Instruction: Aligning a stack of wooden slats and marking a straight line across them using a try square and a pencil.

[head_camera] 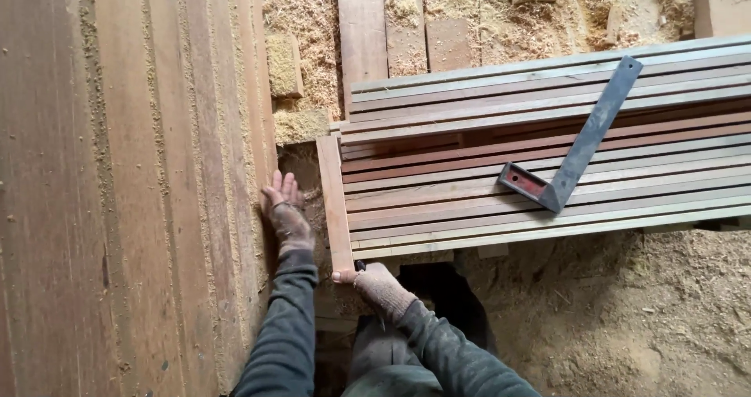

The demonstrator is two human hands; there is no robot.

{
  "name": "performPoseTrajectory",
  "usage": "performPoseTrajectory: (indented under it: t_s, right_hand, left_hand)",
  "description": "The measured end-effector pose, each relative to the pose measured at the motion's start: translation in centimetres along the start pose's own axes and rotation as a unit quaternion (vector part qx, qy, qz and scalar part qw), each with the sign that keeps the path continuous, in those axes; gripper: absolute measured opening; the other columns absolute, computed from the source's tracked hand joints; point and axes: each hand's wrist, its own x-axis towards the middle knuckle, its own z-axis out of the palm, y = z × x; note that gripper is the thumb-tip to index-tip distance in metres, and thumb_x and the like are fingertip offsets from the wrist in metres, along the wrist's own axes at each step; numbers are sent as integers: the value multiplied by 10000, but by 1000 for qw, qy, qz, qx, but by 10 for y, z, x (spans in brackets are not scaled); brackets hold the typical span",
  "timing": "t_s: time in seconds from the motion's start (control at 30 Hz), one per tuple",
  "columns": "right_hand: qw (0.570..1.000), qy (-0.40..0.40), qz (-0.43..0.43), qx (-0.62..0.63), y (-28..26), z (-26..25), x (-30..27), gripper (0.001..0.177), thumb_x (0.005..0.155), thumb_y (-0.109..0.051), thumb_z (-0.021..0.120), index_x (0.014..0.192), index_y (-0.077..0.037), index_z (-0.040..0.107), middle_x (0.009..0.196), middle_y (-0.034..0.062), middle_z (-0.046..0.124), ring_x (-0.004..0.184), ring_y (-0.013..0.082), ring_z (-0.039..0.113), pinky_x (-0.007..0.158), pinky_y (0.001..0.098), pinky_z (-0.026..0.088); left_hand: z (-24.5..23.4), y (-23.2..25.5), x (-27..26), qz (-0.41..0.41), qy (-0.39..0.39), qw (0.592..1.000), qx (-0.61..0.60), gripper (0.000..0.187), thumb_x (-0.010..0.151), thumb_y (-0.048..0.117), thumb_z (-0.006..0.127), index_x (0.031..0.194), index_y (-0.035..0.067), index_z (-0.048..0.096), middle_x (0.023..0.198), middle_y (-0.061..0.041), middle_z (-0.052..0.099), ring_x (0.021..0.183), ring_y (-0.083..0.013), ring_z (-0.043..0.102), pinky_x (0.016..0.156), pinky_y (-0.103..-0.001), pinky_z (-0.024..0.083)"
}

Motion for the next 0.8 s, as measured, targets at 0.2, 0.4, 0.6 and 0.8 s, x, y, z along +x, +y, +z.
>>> performPoseTrajectory:
  t_s: [0.2, 0.4, 0.6, 0.8]
  right_hand:
    - [989, 44, -56, -128, -13, 19, -35, 667, 689, -295, 937, 1180, 96, 712, 1040, 241, 707, 964, 285, 693, 840, 425, 544]
    - [993, 23, -23, -109, 2, -6, 10, 404, 728, -218, 861, 1067, -6, 803, 908, 59, 749, 776, 158, 683, 689, 266, 575]
    - [999, -9, 9, -48, -4, -6, -1, 357, 771, -194, 853, 1059, 10, 797, 880, 100, 755, 706, 202, 706, 581, 307, 600]
    - [997, 22, 42, -53, -17, 0, -14, 438, 742, -195, 880, 1038, 88, 725, 850, 149, 702, 689, 250, 705, 581, 377, 640]
  left_hand:
    - [41, 8, -26, -149, 0, 967, 204, 1107, 788, 928, 514, 1459, 49, 552, 1454, -238, 580, 1418, -400, 480, 1254, -495, 308]
    - [-3, 29, -10, -1, -71, 997, 23, 923, 941, 658, 126, 1499, 1, 457, 1563, -250, 455, 1460, -355, 482, 1182, -426, 393]
    - [36, 5, -20, -152, -35, 956, 248, 1073, 768, 845, 245, 1557, 145, 442, 1610, -156, 419, 1497, -333, 408, 1219, -414, 383]
    - [11, 33, -25, -73, -87, 991, 67, 785, 984, 593, 196, 1446, 72, 559, 1558, -143, 518, 1438, -258, 528, 1202, -378, 383]
